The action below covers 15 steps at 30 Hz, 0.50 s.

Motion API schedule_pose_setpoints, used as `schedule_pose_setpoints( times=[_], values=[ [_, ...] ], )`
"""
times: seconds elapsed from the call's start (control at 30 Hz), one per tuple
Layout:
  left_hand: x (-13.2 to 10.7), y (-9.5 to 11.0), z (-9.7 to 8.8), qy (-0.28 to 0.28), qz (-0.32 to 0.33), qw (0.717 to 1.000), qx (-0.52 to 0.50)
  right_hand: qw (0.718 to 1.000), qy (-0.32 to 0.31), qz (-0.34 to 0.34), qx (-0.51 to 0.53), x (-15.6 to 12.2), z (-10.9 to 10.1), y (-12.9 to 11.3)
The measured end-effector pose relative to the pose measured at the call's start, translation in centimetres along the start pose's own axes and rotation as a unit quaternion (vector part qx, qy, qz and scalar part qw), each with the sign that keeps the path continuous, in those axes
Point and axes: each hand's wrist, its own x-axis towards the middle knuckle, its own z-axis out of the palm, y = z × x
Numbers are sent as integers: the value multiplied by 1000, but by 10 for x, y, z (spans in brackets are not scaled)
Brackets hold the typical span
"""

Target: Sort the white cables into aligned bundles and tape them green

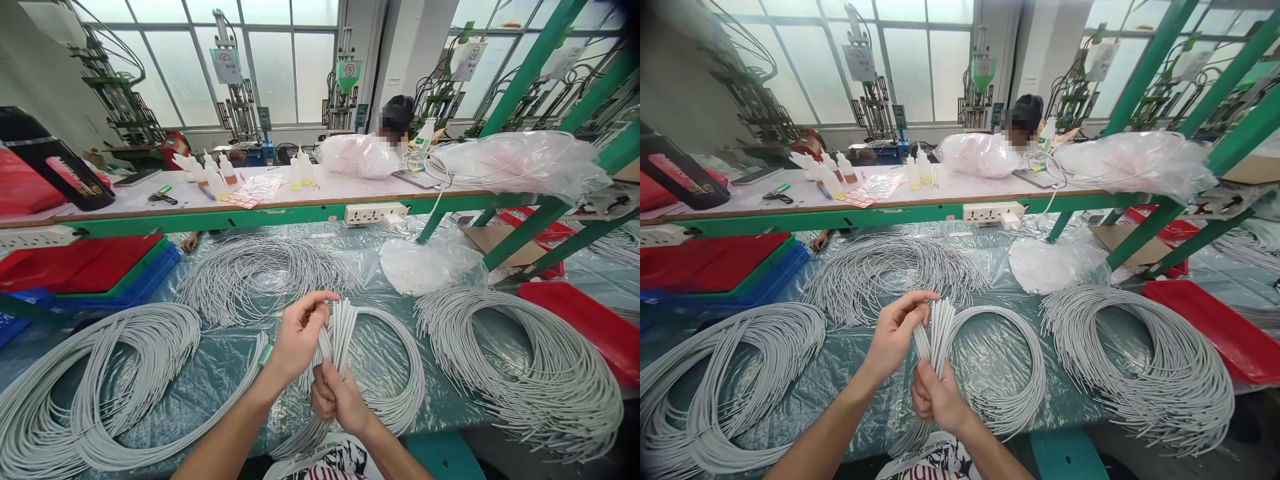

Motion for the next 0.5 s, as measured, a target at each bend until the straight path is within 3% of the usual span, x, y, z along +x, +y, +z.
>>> schedule_pose_setpoints(
  times=[0.27, 0.5],
  values=[
    [-2, -2, 5, 69, 14, 996, 59, 1000, 11, 11, -1, 0, -2, 1],
    [-1, -2, 5, 90, 31, 990, 102, 1000, 23, 16, -2, 0, -3, 0]
  ],
)
